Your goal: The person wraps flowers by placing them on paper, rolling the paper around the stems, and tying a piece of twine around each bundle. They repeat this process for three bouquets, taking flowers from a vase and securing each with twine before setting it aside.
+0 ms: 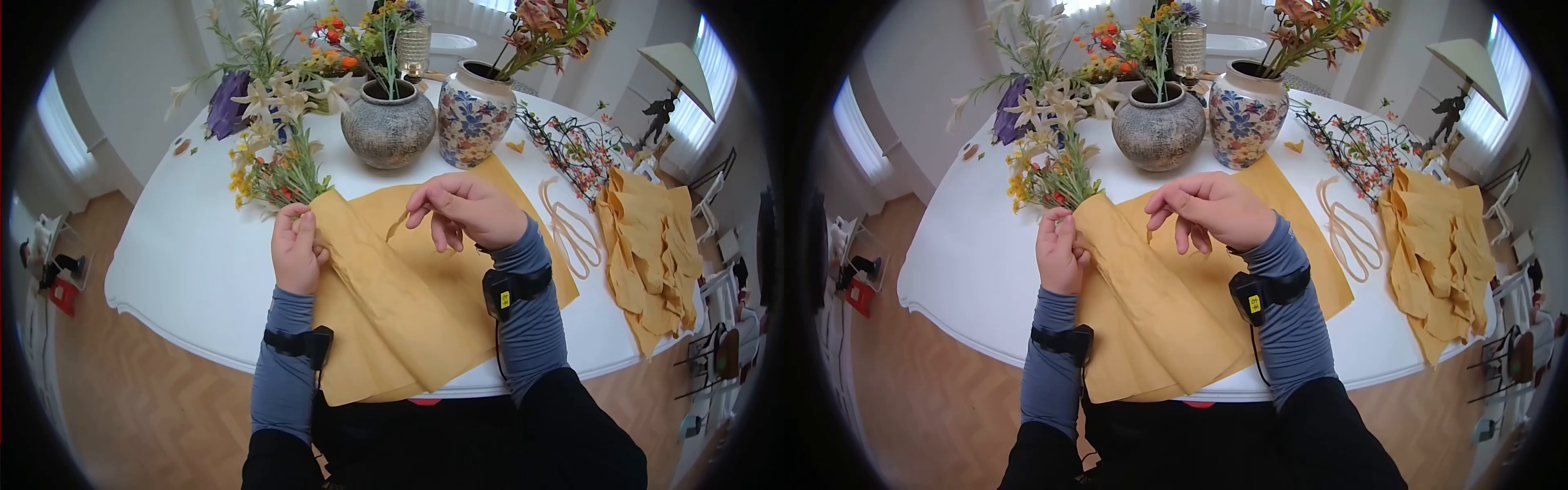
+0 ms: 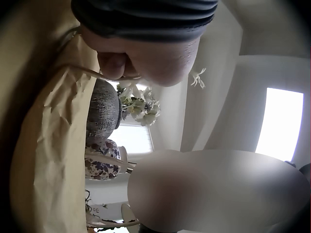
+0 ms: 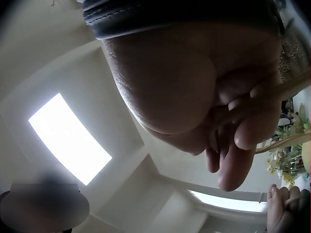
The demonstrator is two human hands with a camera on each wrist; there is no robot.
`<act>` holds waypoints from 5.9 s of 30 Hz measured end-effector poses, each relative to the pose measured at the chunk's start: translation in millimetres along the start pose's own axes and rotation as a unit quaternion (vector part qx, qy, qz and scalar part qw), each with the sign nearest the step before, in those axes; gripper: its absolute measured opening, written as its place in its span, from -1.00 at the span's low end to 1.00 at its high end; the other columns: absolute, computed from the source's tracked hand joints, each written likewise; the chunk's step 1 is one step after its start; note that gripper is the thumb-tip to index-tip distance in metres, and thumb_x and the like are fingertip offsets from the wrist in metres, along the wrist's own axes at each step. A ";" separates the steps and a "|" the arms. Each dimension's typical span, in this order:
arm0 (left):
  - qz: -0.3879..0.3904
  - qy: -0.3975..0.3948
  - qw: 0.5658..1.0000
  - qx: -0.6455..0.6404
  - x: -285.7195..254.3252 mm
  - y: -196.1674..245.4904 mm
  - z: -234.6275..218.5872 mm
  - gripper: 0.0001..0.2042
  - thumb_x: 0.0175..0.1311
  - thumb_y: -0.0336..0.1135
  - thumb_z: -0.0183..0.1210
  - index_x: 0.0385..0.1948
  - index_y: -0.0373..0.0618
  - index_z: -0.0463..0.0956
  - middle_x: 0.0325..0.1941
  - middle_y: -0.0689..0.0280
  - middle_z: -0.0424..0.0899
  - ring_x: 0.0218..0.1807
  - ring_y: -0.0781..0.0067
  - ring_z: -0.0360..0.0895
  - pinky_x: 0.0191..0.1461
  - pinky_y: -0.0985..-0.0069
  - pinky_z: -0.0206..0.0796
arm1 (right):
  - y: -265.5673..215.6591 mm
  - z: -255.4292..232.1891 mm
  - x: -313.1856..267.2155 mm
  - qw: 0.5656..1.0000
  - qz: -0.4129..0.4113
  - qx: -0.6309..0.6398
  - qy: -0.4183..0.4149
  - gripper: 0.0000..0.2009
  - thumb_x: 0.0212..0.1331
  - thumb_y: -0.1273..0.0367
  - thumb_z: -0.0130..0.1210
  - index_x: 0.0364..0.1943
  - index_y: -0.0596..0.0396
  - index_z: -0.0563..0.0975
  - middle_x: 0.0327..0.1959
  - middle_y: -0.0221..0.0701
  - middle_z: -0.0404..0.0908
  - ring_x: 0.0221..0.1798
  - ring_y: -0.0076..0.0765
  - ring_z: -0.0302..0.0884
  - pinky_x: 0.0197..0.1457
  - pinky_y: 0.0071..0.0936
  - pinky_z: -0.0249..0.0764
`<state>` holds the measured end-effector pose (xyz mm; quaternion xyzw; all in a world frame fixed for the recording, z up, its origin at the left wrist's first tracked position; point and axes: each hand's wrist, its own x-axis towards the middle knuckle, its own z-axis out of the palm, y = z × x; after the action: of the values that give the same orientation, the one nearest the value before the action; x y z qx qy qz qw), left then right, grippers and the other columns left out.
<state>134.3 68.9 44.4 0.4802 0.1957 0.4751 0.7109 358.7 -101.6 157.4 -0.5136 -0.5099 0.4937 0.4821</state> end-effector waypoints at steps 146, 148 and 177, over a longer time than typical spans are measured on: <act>-0.153 -0.233 0.952 0.124 -8.5 3.0 0.4 -0.80 0.43 -0.44 0.04 0.01 -0.21 0.51 -0.33 0.39 0.62 -0.54 0.69 0.46 -0.49 0.72 0.32 | 65.5 60.4 58.6 0.941 -0.173 -0.291 0.010 -0.75 0.38 0.32 -0.02 -0.08 0.14 0.63 -0.26 -0.11 0.70 -0.21 -0.01 0.64 -0.04 -0.26 0.53; -0.136 -0.223 0.961 0.089 -6.1 -1.1 -2.6 -0.79 0.42 -0.44 0.05 0.02 -0.23 0.52 -0.28 0.37 0.64 -0.46 0.69 0.51 -0.43 0.70 0.36 | 68.9 56.0 58.9 0.982 -0.122 -0.112 -0.087 -0.64 0.54 0.20 -0.14 0.09 0.14 0.57 -0.21 -0.33 0.68 -0.20 -0.37 0.59 -0.02 -0.42 0.52; -0.027 -0.202 0.964 0.168 -6.1 -17.0 0.1 -0.80 0.48 -0.43 -0.03 0.07 -0.16 0.36 -0.51 0.47 0.40 -0.43 0.70 0.33 -0.30 0.70 0.21 | 95.8 -15.3 63.7 0.911 0.168 -0.341 0.160 -0.52 0.45 0.05 -0.15 -0.31 0.17 0.62 -0.39 -0.19 0.64 -0.26 -0.13 0.61 -0.08 -0.25 0.49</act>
<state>139.8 62.1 28.6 0.6734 0.1383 0.3091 0.6571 378.1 -39.2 61.5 -0.7968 -0.4697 0.2745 0.2628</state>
